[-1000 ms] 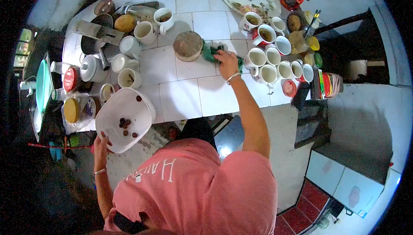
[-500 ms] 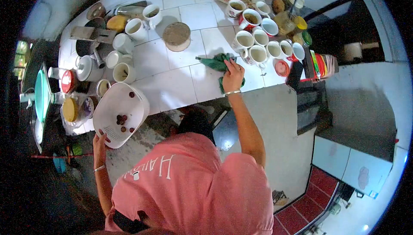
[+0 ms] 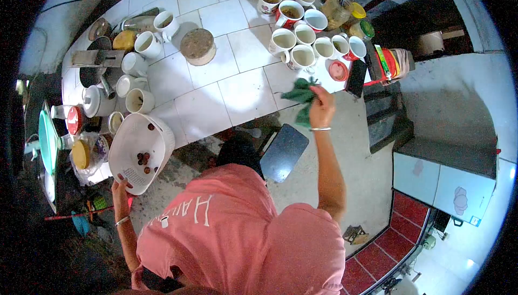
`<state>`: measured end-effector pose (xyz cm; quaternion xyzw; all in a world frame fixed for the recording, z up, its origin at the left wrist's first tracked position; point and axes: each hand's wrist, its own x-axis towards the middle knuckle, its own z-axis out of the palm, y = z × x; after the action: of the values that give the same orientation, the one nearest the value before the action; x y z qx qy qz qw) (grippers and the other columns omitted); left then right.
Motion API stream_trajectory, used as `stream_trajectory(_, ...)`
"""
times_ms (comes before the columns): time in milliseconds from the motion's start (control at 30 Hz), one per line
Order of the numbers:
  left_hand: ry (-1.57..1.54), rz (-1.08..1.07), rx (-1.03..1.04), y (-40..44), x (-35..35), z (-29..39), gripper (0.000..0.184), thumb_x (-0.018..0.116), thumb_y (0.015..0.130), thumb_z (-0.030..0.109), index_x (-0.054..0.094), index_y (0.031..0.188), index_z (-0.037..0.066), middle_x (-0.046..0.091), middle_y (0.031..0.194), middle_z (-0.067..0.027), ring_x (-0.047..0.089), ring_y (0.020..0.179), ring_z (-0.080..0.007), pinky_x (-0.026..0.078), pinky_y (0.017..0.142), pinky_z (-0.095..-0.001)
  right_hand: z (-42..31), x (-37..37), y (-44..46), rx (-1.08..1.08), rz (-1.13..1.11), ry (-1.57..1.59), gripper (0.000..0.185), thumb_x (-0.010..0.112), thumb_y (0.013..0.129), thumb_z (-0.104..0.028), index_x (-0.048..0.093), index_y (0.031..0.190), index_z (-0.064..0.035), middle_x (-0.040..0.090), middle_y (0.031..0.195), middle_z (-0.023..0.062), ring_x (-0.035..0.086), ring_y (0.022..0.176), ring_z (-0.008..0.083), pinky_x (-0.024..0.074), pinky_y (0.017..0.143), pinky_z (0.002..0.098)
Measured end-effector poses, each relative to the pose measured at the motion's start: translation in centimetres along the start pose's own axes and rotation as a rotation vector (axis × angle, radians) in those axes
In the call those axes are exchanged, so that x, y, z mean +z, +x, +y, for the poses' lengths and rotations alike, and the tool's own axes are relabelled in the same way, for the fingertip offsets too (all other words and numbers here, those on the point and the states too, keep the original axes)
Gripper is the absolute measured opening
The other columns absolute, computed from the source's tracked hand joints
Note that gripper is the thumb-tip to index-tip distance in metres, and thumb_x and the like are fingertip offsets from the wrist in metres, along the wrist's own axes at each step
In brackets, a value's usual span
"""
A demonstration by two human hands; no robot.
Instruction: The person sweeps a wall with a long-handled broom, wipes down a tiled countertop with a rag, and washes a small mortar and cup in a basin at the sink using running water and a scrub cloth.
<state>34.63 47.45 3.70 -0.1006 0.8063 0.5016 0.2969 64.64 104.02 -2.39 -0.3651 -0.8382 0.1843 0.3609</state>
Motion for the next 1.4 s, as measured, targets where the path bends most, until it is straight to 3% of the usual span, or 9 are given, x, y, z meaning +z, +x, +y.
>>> stream_trajectory(167,0.025,-0.012,-0.008,0.0,0.0,0.1,0.026,0.048,0.085,0.021,0.050,0.103,0.002,0.052,0.073,-0.0030,0.056,0.057,-0.0140,0.048,0.041,-0.0269,6.5,-1.8,3.6,0.113,0.005,-0.098,0.034,0.048,0.070,0.008,0.066,0.096,-0.0063,0.063,0.104,0.0159,0.061,0.094,0.0303,0.0466,0.082,0.0351)
stream_trajectory(333,0.022,-0.025,0.021,-0.4,0.2,0.9,0.019,0.049,0.084,0.019,0.051,0.095,0.003,0.051,0.072,-0.0029,0.056,0.060,-0.0148,0.049,0.044,-0.0274,10.7,3.3,2.4,-0.035,-0.118,-0.365,0.040,0.050,0.066,0.003,0.064,0.102,-0.0077,0.059,0.111,0.0169,0.059,0.092,0.0328,0.0454,0.079,0.0418)
stream_trajectory(600,0.041,0.013,-0.015,0.0,0.1,0.3,0.022,0.048,0.085,0.020,0.052,0.097,0.002,0.051,0.071,-0.0035,0.056,0.055,-0.0145,0.049,0.040,-0.0275,-1.9,7.3,-3.2,-0.137,-0.383,-0.429,0.042,0.053,0.065,0.000,0.059,0.106,-0.0081,0.054,0.116,0.0171,0.051,0.103,0.0301,0.0358,0.087,0.0435)
stream_trajectory(700,0.024,-0.016,-0.034,0.2,-0.4,-0.3,0.021,0.049,0.086,0.022,0.053,0.096,0.003,0.053,0.072,-0.0028,0.057,0.056,-0.0147,0.047,0.042,-0.0247,-7.4,10.7,-4.1,-0.176,-0.351,-0.186,0.038,0.053,0.066,0.002,0.062,0.103,-0.0036,0.055,0.113,0.0196,0.050,0.092,0.0354,0.0367,0.086,0.0429)
stream_trajectory(967,-0.020,0.050,-0.005,-0.8,-0.1,-0.4,0.029,0.047,0.091,0.030,0.050,0.106,0.005,0.051,0.071,-0.0019,0.054,0.050,-0.0127,0.048,0.040,-0.0244,-13.4,19.9,-0.7,-0.044,-0.232,-0.051,0.036,0.052,0.073,0.002,0.061,0.107,-0.0013,0.053,0.113,0.0211,0.048,0.102,0.0344,0.0348,0.089,0.0433)
stream_trajectory(1067,0.015,0.041,-0.086,-1.3,-0.4,0.5,0.035,0.050,0.090,0.029,0.048,0.115,0.004,0.051,0.071,-0.0025,0.056,0.058,-0.0135,0.049,0.048,-0.0256,-13.9,21.9,1.1,0.066,-0.201,-0.023,0.038,0.050,0.074,0.002,0.058,0.111,-0.0015,0.051,0.115,0.0225,0.046,0.103,0.0369,0.0348,0.089,0.0442)
stream_trajectory(1167,0.549,0.436,0.218,-1.3,-0.5,-0.8,0.043,0.057,0.087,0.024,0.045,0.122,0.002,0.054,0.080,-0.0074,0.057,0.071,-0.0167,0.049,0.060,-0.0290,-13.8,23.9,2.4,0.118,-0.135,-0.022,0.043,0.049,0.073,0.003,0.055,0.115,-0.0021,0.049,0.117,0.0249,0.044,0.102,0.0397,0.0367,0.088,0.0453)
stream_trajectory(1267,0.925,0.725,0.816,-3.4,3.8,7.4,0.055,0.066,0.080,0.017,0.041,0.126,0.000,0.055,0.094,-0.0128,0.054,0.081,-0.0219,0.047,0.069,-0.0307,-14.2,25.0,3.9,0.139,-0.100,-0.013,0.044,0.050,0.072,0.004,0.056,0.115,-0.0028,0.048,0.119,0.0253,0.044,0.102,0.0392,0.0377,0.088,0.0453)
stream_trajectory(1400,0.520,0.132,0.852,0.0,13.9,15.6,0.062,0.070,0.074,0.012,0.040,0.126,0.000,0.048,0.120,-0.0195,0.049,0.108,-0.0339,0.041,0.090,-0.0386,-13.6,26.5,6.5,0.096,-0.161,0.027,0.045,0.049,0.072,0.004,0.055,0.116,-0.0024,0.047,0.121,0.0237,0.043,0.103,0.0397,0.0379,0.089,0.0445)
